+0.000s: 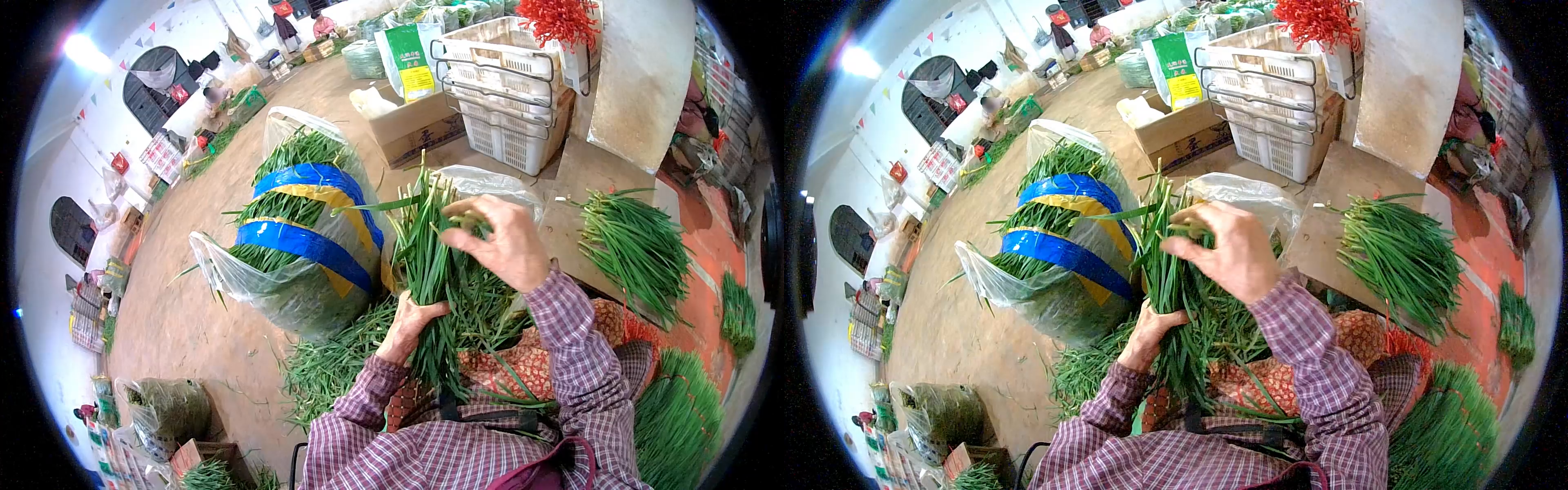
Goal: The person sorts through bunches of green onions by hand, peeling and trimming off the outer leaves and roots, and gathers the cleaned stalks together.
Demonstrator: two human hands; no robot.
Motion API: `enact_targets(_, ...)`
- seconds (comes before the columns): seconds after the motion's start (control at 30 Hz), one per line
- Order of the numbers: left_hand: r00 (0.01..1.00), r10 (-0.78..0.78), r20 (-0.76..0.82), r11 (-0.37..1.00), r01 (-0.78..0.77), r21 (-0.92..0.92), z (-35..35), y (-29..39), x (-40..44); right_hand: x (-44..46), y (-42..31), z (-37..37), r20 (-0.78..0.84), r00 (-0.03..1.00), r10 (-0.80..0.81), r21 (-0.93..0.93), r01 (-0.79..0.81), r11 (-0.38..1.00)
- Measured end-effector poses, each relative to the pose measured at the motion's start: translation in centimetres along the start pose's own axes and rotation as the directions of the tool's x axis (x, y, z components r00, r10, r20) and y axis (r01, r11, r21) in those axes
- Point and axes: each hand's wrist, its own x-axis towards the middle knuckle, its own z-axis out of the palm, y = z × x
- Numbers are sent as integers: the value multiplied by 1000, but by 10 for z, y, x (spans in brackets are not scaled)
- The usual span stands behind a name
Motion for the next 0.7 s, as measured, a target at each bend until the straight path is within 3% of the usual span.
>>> enact_targets(0.07, 1000, 18, -6, 1000, -18, 17, 1, 1, 0, 0, -2, 8, 37, 999, -19, -64, 21, 998)
enact_targets(0.17, 1000, 27, -6, 999, -27, -19, 1, 3, 0, -2, 11, 15, -37, 995, -88, -181, 80, 980)
enact_targets(0.2, 1000, 15, -5, 997, -15, -72, 0, 4, -1, -3, 24, 14, -123, 991, -56, -47, 51, 998)
enact_targets(0.27, 996, -90, 0, 987, 89, -132, -6, 9, -5, -1, 33, -12, -361, 932, 26, 48, -10, 999)
enact_targets(0.3, 999, -46, 0, 988, 46, -147, -12, 3, -4, -2, 42, -20, -453, 879, 148, 275, -20, 961)
enact_targets(0.33, 1000, -2, 3, 987, 2, -161, -16, -1, -2, -8, 55, -46, -410, 829, 380, 335, -251, 908)
enact_targets(0.43, 999, -13, 40, 979, 20, -201, -29, -10, -1, -6, 51, -94, -577, 738, 349, 350, -162, 923)
enact_targets(0.47, 999, -23, 42, 981, 30, -193, -33, -13, 1, -2, 45, -93, -670, 686, 283, 362, -30, 932)
enact_targets(0.5, 999, -24, 44, 981, 32, -192, -33, -13, 1, -3, 37, -91, -632, 688, 357, 385, -121, 915)
enact_targets(0.57, 998, -11, 66, 985, 23, -173, -31, -13, 1, -10, 32, -87, -333, 831, 445, 424, -289, 858)
enact_targets(0.63, 997, -28, 68, 985, 39, -168, -30, -10, 1, -9, 32, -53, -123, 896, 427, 357, -361, 861)
enact_targets(0.67, 997, -43, 68, 985, 53, -166, -30, -9, 0, -12, 38, -32, -105, 943, 317, 210, -290, 934)
enact_targets(0.7, 997, -43, 68, 985, 54, -165, -29, -9, 0, -11, 34, -17, -46, 964, 263, 238, -245, 940)
